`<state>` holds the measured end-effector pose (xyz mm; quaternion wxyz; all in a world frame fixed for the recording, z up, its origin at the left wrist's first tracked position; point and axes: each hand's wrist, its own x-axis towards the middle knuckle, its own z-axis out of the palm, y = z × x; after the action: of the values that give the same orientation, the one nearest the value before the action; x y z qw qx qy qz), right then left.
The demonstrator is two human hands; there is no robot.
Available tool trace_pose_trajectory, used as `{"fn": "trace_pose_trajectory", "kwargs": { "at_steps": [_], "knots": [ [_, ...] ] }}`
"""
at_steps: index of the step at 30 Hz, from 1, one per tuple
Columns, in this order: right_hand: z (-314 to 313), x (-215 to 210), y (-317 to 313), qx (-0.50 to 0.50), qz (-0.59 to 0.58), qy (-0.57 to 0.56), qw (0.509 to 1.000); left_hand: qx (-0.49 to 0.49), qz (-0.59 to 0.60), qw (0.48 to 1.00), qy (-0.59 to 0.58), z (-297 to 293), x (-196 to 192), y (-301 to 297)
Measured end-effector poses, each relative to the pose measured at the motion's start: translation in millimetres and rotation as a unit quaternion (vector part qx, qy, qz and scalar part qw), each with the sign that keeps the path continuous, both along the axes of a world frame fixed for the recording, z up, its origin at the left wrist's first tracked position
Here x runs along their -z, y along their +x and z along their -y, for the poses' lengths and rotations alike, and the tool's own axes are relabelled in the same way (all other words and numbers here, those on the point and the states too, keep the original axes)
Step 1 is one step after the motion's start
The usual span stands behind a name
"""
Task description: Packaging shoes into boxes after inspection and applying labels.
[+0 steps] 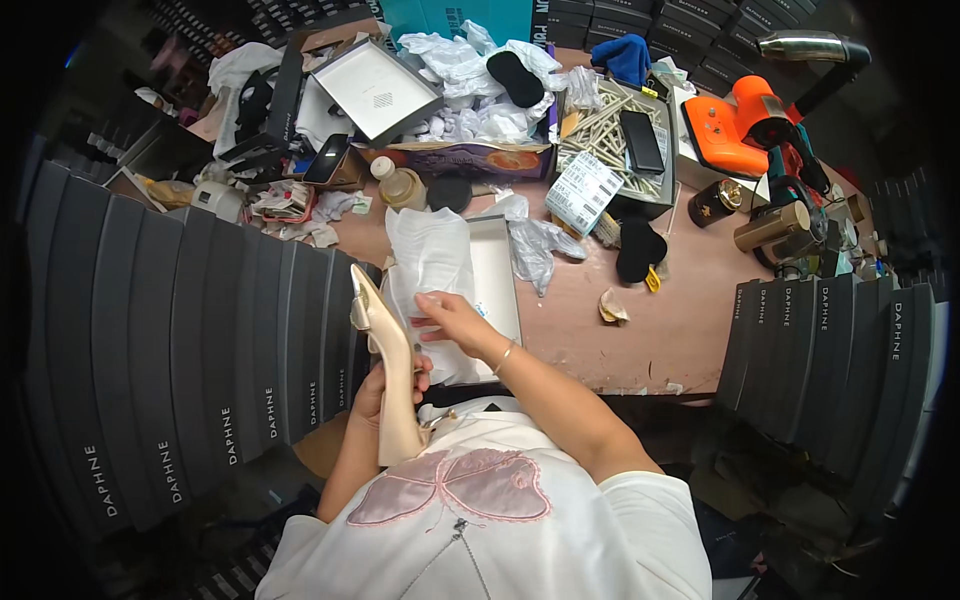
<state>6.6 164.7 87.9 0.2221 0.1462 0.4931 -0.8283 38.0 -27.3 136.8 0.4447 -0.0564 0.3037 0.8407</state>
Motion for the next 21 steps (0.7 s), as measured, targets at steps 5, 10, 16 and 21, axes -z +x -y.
{"fn": "trace_pose_trajectory", "kwargs": {
  "at_steps": [5,10,16,21],
  "knots": [
    [-87.6,-3.5,45.1,0.170,-0.017,0.160,0.972,-0.047,0.051,0.991,-0.110,0.9,47.9,-12.9],
    [-170.0,48.4,120.2,0.386,-0.035,0.382,0.839,-0.107,0.057,0.978,-0.171,5.6,82.9,-20.2],
    [-91.8,-37.3,60.5,0.063,-0.228,0.484,0.843,-0.111,0.037,0.968,-0.222,-2.9,75.3,-25.1],
    [-29.9,67.5,10.2,-0.201,-0.274,0.773,0.536,-0.088,0.007,0.965,-0.246,-6.4,80.4,-31.7]
  ]
}}
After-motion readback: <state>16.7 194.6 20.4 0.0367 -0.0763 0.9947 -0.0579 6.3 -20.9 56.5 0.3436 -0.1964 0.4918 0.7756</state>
